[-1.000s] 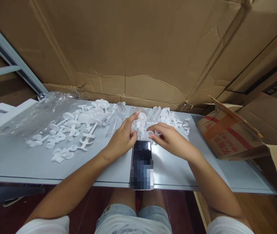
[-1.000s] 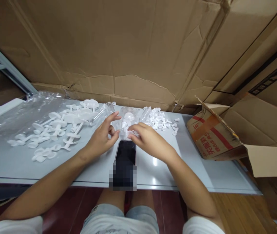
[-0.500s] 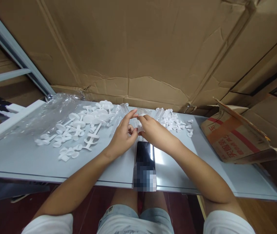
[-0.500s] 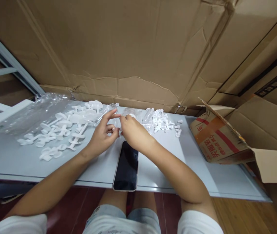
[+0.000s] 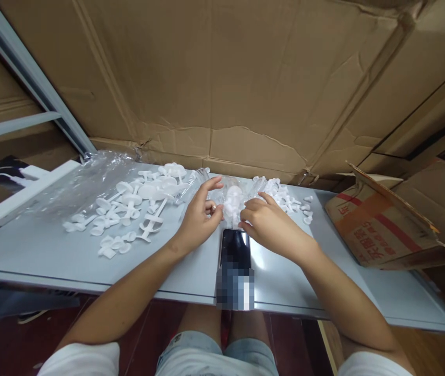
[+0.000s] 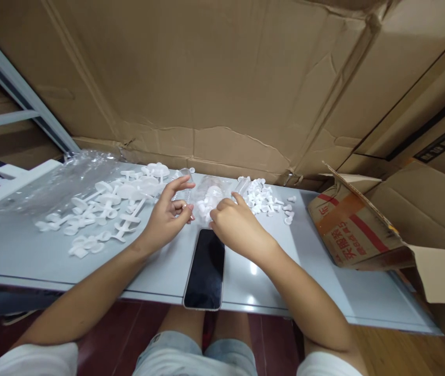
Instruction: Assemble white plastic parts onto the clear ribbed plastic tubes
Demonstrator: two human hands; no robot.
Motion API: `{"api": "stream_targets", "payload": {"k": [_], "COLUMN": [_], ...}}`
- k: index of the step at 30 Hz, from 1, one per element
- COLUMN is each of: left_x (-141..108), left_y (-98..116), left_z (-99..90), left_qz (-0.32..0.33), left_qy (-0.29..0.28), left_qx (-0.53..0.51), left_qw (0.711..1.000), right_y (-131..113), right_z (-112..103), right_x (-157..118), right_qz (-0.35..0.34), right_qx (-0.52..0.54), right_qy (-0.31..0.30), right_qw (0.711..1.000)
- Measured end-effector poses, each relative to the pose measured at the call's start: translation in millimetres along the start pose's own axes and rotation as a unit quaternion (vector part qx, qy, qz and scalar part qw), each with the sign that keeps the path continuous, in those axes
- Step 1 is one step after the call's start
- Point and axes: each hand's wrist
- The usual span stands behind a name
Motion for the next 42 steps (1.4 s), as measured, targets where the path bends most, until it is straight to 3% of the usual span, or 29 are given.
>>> {"api": "stream_targets", "payload": {"k": [5, 17, 31, 36, 42], "left_x": [0, 0, -1, 0, 4], "left_y": [-1, 3, 2, 3, 7], "left_z": [0.6, -0.7, 0.2, -2.2, -5.8], "left_qz": [-0.002, -0.009, -0.011, -0.025, -0.042], "left_qy": [0.003, 0.004, -0.034, -0.022, -0.004], "left_qx": [-0.005, 0.002, 0.023, 0.015, 0.002], "left_qw": [1.0, 1.0, 0.999, 0.999, 0.999], "right_y": [-11, -7, -21, -11, 13], "right_z": [10, 9, 9, 2, -9], "right_x": [4, 6, 32, 27, -2], "right_qz": [-0.028, 0.018, 0.046, 0.005, -0.028], "right_qx": [-0.02, -0.035, -0.123, -0.104, -0.039], "right_qy": [0.004, 0.025, -0.135, -0.057, 0.072], "right_qw": [0.999, 0.999, 0.982, 0.993, 0.996]}}
Point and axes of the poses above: each hand's wrist, its own x-axis towards the middle knuckle, its own z-axis out of the palm, y = z × x, and after that the axes turned 12 degrees about -x, right-handed
